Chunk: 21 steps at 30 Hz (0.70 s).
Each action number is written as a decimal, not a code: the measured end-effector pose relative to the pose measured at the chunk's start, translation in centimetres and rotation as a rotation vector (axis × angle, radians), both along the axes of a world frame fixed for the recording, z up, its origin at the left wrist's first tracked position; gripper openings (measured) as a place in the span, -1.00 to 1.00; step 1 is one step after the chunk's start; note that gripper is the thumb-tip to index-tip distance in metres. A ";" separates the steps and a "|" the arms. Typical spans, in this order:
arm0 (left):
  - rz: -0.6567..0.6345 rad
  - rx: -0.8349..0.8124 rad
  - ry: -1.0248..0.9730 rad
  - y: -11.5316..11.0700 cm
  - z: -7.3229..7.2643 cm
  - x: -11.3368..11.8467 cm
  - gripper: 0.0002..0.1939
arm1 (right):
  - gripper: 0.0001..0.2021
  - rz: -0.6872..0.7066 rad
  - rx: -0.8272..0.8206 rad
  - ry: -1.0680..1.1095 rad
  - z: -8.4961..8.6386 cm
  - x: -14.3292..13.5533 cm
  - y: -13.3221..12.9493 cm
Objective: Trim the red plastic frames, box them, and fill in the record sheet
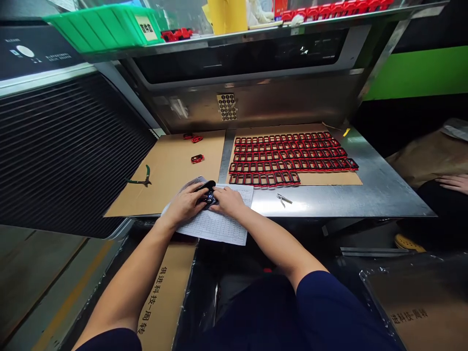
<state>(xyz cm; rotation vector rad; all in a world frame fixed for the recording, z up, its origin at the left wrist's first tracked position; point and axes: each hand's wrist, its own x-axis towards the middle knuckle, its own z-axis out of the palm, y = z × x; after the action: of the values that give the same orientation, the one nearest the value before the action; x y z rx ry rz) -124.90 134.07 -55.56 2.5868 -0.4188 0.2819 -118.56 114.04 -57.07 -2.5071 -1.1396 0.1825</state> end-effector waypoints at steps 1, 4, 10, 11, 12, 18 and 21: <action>0.019 -0.067 -0.003 0.1 -0.3 0.0 -0.55 | -0.64 0.006 -0.006 -0.003 0.1 0.2 0.1; 0.096 -0.279 -0.016 0.7 -1.5 0.0 -0.61 | -0.64 0.014 -0.011 -0.017 0.2 0.5 0.3; 0.361 -0.854 -0.129 1.4 -3.6 0.6 -0.56 | -0.59 0.008 0.001 -0.074 0.1 0.2 0.3; 0.397 -0.953 -0.139 1.2 -3.8 0.8 -0.53 | -0.58 0.017 0.006 -0.088 0.1 0.2 0.3; 0.426 -1.045 -0.141 1.1 -3.9 0.9 -0.51 | -0.58 0.030 0.013 -0.105 0.1 0.1 0.3; 0.476 -1.429 -0.103 -0.6 -3.4 1.6 -0.49 | -0.64 0.100 0.078 -0.186 0.2 0.5 1.1; 0.464 -1.540 -0.119 -1.0 -1.6 1.5 -0.53 | -0.71 0.133 0.107 -0.197 -0.2 0.7 1.3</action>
<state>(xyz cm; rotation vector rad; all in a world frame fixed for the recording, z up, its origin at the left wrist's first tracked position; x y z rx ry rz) -123.36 133.02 -57.17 1.0984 0.3197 0.6019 -117.83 115.32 -57.27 -2.3976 -1.3567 -0.0899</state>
